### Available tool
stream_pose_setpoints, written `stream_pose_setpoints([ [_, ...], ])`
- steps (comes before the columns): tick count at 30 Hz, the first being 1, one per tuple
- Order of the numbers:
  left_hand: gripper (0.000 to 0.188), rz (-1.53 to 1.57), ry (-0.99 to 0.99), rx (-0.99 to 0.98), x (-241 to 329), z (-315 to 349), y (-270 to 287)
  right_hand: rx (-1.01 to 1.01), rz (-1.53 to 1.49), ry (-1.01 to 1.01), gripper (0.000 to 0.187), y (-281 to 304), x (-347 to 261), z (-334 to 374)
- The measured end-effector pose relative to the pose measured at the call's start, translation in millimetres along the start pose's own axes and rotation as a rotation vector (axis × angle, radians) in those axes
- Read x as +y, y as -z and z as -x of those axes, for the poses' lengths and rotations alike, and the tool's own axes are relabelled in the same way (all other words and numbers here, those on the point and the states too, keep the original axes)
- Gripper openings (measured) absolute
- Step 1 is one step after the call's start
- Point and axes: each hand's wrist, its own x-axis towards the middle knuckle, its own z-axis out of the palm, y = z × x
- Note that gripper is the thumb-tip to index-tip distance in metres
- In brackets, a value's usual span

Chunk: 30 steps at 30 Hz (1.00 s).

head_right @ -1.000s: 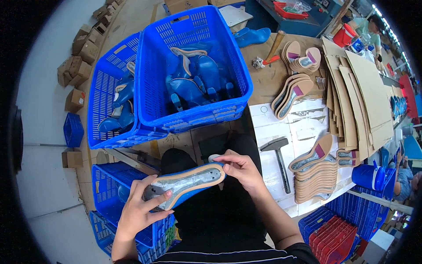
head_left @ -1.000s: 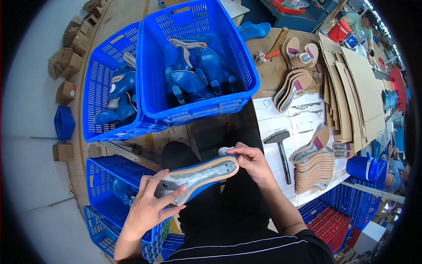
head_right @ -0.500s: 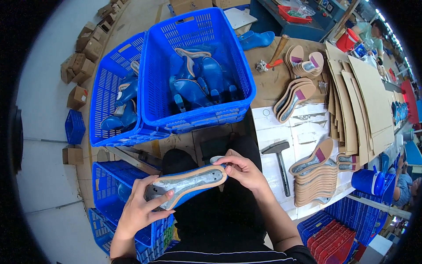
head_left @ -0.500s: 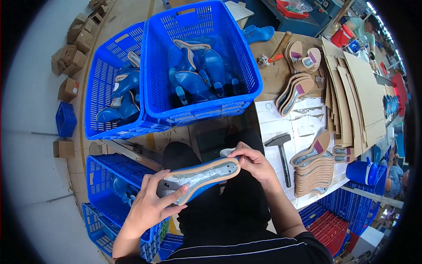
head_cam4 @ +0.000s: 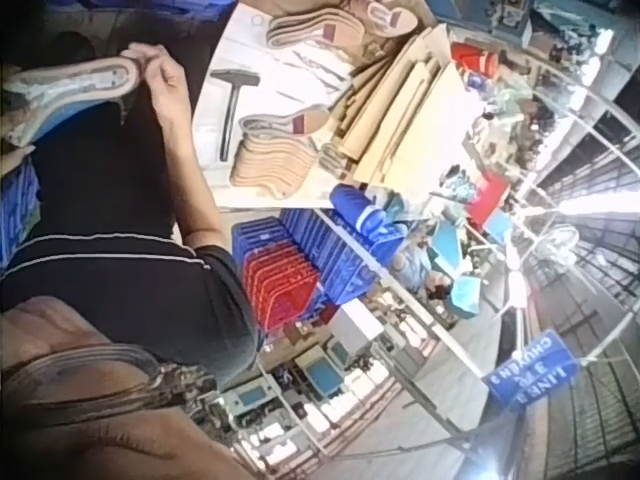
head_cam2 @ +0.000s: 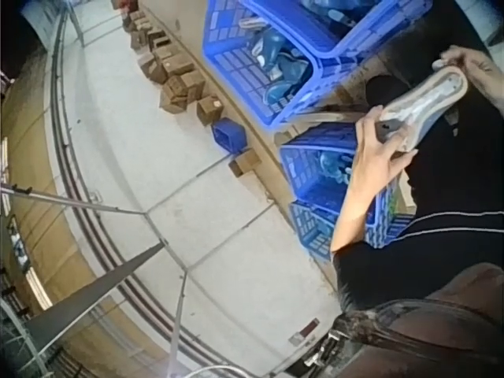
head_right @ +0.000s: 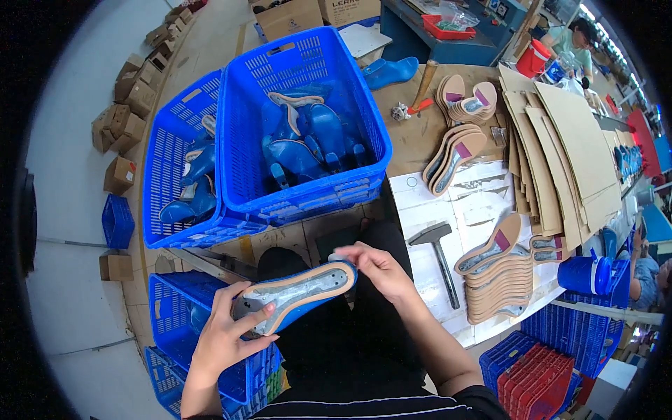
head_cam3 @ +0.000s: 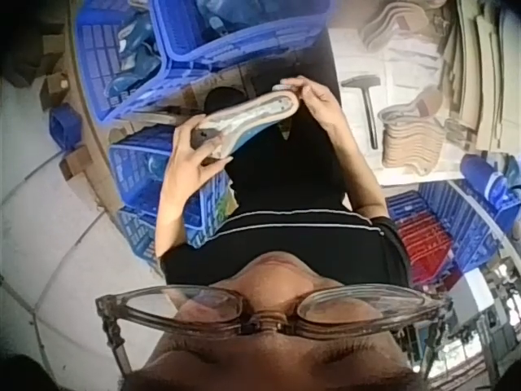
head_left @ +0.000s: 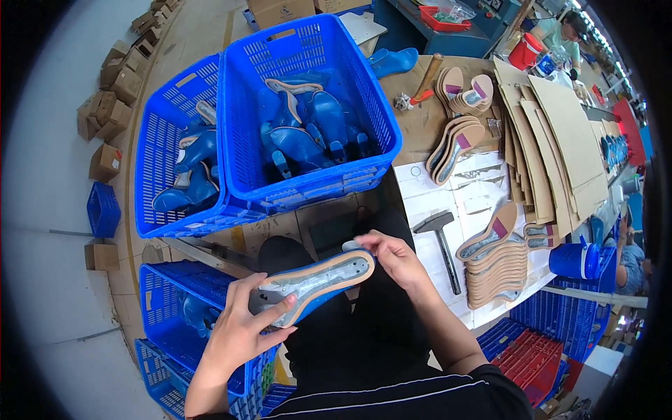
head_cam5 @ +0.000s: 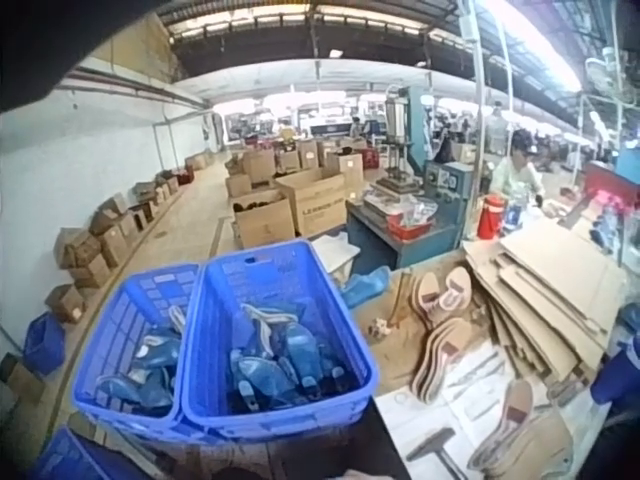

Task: Assembling insoles and shoe lasts using a hammer and manual checking.

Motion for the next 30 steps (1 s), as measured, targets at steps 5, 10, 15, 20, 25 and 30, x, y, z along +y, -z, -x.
stream_pose_setpoints([
  [5, 0.068, -0.086, -0.006, -0.091, 0.0, 3.2, 8.1, 0.145, -0.243, -0.159, 0.051, -6.8, -5.3, 5.1],
  [10, 0.064, -0.092, 0.005, -0.133, 3.7, 4.6, 13.7, -0.007, 0.055, -0.015, 0.048, -5.6, -20.2, -2.1],
  [15, 0.061, -0.084, 0.078, -0.115, 9.6, 8.5, 11.5, -0.128, 0.223, 0.055, 0.049, 1.4, -36.6, -7.8],
  [20, 0.063, -0.065, 0.075, -0.147, 6.8, 11.4, 12.0, -0.129, 0.142, -0.024, 0.055, 5.0, -36.4, -8.9],
  [25, 0.065, -0.085, 0.031, -0.155, 10.1, 15.2, 10.9, -0.140, 0.120, 0.001, 0.057, 7.2, -21.9, -7.0],
  [30, 0.065, -0.117, 0.058, -0.135, 14.4, 18.5, 8.8, -0.136, 0.042, -0.012, 0.053, 1.6, -22.1, -5.8],
])
